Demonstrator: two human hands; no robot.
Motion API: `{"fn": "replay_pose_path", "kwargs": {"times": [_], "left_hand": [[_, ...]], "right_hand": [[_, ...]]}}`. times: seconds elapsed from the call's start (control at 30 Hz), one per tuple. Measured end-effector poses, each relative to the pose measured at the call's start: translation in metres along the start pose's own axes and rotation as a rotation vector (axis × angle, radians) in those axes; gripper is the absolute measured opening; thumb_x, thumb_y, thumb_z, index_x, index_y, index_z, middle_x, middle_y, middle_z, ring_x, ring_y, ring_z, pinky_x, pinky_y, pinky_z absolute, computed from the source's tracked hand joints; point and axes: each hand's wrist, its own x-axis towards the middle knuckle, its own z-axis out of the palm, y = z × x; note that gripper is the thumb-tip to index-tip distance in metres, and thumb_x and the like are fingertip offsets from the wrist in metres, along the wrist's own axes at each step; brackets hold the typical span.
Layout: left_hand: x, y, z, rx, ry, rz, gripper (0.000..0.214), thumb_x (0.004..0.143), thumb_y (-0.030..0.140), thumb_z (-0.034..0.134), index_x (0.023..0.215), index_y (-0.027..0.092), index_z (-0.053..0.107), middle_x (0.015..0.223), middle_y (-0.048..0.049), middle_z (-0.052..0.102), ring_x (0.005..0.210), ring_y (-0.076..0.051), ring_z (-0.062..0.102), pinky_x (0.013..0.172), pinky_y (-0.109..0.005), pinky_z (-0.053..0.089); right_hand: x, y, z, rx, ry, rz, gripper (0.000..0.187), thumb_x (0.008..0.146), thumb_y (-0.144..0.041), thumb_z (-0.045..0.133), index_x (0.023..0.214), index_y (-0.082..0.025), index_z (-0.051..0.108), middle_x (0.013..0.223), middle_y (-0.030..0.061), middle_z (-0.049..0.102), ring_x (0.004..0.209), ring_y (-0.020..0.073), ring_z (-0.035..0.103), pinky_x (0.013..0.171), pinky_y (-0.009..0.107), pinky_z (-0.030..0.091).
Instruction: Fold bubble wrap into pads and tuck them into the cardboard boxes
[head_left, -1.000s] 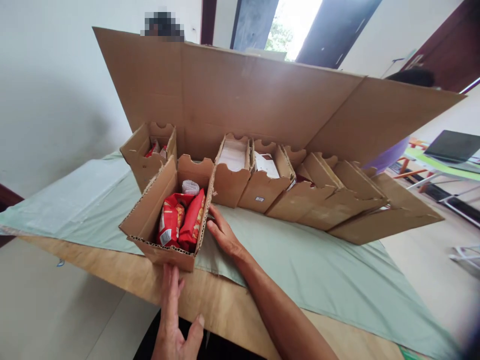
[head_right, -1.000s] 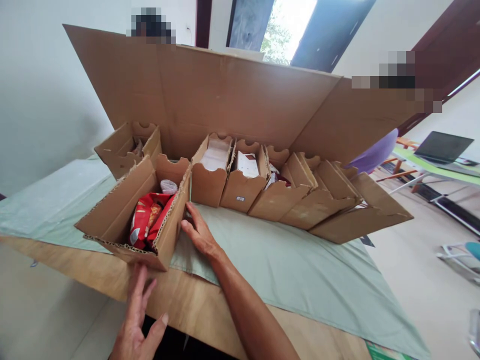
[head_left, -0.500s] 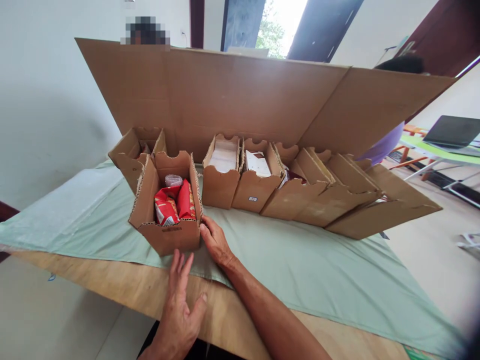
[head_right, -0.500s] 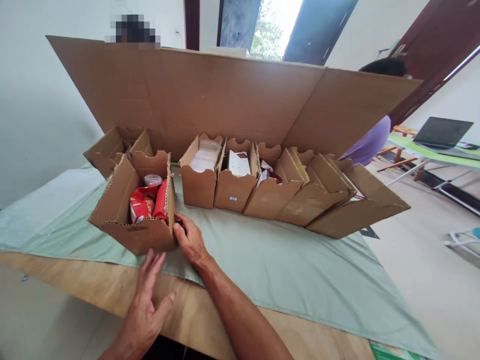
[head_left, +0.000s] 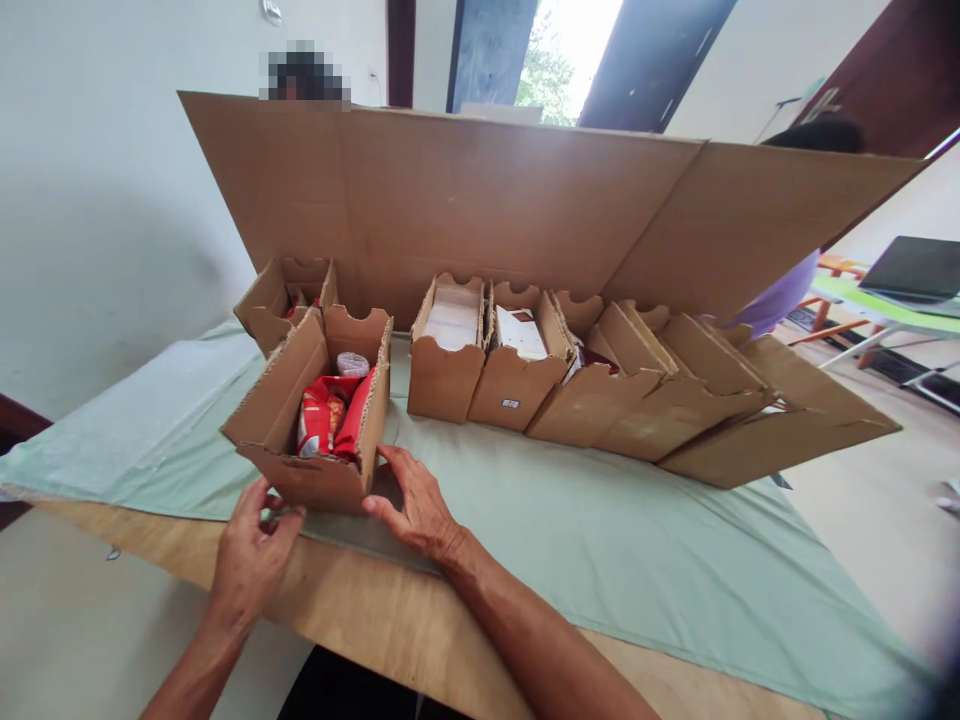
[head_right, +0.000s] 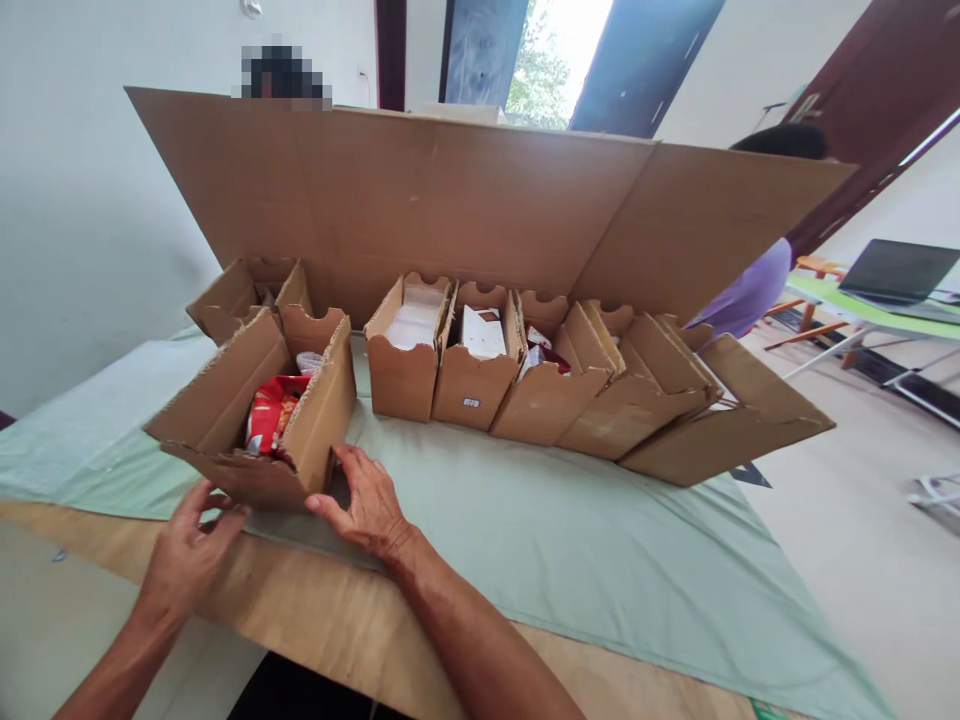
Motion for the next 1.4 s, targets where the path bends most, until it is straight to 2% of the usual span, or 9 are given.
{"fn": "replay_pose_path", "kwargs": {"times": [0.07, 0.3, 0.4, 0.5, 0.6, 0.8, 1.13, 1.27, 1.4], "left_hand": [[-0.007, 0.004, 0.008, -0.043, -0.055, -0.029, 0.053, 0.072, 0.053, 0.068, 0.114, 0.021, 0.064, 0.107, -0.0074, 0.068, 0.078, -0.02, 0.067, 0.061, -0.029, 0.054], [-0.018, 0.017, 0.025, -0.089, -0.154, 0.012, 0.059, 0.082, 0.053, 0.064, 0.131, 0.021, 0.06, 0.129, -0.0121, 0.071, 0.083, -0.021, 0.073, 0.07, -0.032, 0.058], [0.001, 0.013, 0.022, -0.093, -0.201, 0.058, 0.056, 0.084, 0.052, 0.063, 0.131, 0.021, 0.06, 0.13, -0.0116, 0.071, 0.093, -0.023, 0.074, 0.077, -0.033, 0.059], [0.032, 0.007, 0.028, -0.065, -0.165, 0.149, 0.05, 0.083, 0.048, 0.06, 0.123, 0.018, 0.064, 0.122, -0.0117, 0.074, 0.106, -0.027, 0.072, 0.085, -0.036, 0.059], [0.066, 0.005, 0.046, -0.004, -0.103, 0.223, 0.047, 0.08, 0.044, 0.053, 0.117, 0.017, 0.065, 0.112, -0.0119, 0.076, 0.104, -0.029, 0.072, 0.08, -0.038, 0.06], [0.116, 0.015, 0.092, 0.078, -0.096, 0.28, 0.043, 0.076, 0.031, 0.048, 0.113, 0.016, 0.064, 0.108, -0.0127, 0.073, 0.098, -0.028, 0.069, 0.083, -0.041, 0.059], [0.136, 0.021, 0.107, 0.258, -0.1, 0.318, 0.032, 0.077, 0.044, 0.06, 0.096, 0.019, 0.064, 0.092, -0.0098, 0.069, 0.085, -0.028, 0.066, 0.082, -0.043, 0.055], [0.149, 0.025, 0.116, 0.275, -0.084, 0.304, 0.022, 0.079, 0.038, 0.056, 0.088, 0.02, 0.065, 0.082, -0.0075, 0.068, 0.079, -0.026, 0.066, 0.079, -0.039, 0.054], [0.142, 0.028, 0.108, 0.268, -0.048, 0.34, 0.031, 0.08, 0.039, 0.055, 0.099, 0.018, 0.069, 0.086, -0.0089, 0.069, 0.076, -0.025, 0.066, 0.078, -0.04, 0.056]], "right_hand": [[-0.002, 0.0, -0.002, -0.032, 0.04, -0.021, 0.087, 0.095, -0.083, 0.04, 0.141, -0.01, 0.054, 0.132, 0.023, 0.064, 0.117, 0.0355, 0.064, 0.101, 0.053, 0.052], [-0.003, 0.006, -0.01, -0.111, 0.21, -0.029, 0.068, 0.097, -0.077, 0.044, 0.125, -0.018, 0.062, 0.113, 0.0164, 0.07, 0.103, 0.0336, 0.067, 0.091, 0.051, 0.055], [-0.005, 0.012, -0.004, -0.138, 0.243, -0.043, 0.065, 0.097, -0.069, 0.051, 0.136, -0.017, 0.057, 0.123, 0.0189, 0.068, 0.11, 0.0358, 0.066, 0.093, 0.054, 0.055], [-0.009, 0.016, 0.005, -0.078, 0.225, -0.067, 0.075, 0.096, -0.055, 0.06, 0.156, -0.015, 0.039, 0.147, 0.0227, 0.056, 0.132, 0.0373, 0.058, 0.108, 0.057, 0.051], [-0.01, 0.019, 0.012, 0.016, 0.148, -0.054, 0.082, 0.093, -0.04, 0.065, 0.163, -0.017, 0.029, 0.159, 0.0204, 0.047, 0.146, 0.034, 0.047, 0.119, 0.056, 0.043], [-0.003, 0.026, 0.01, 0.158, 0.096, 0.138, 0.081, 0.086, -0.032, 0.068, 0.16, -0.019, 0.039, 0.166, 0.0166, 0.037, 0.153, 0.0318, 0.038, 0.123, 0.055, 0.039], [0.003, 0.033, 0.006, 0.182, -0.018, 0.134, 0.083, 0.083, -0.032, 0.072, 0.159, -0.022, 0.042, 0.168, 0.0134, 0.035, 0.156, 0.0306, 0.033, 0.127, 0.055, 0.031], [0.003, 0.033, 0.006, 0.186, -0.014, 0.146, 0.078, 0.083, -0.032, 0.072, 0.156, -0.022, 0.047, 0.167, 0.0142, 0.037, 0.154, 0.0314, 0.036, 0.125, 0.054, 0.035], [0.002, 0.034, 0.007, 0.204, 0.038, 0.144, 0.07, 0.082, -0.029, 0.071, 0.15, -0.024, 0.053, 0.163, 0.0141, 0.044, 0.149, 0.0313, 0.045, 0.118, 0.053, 0.044]]}}
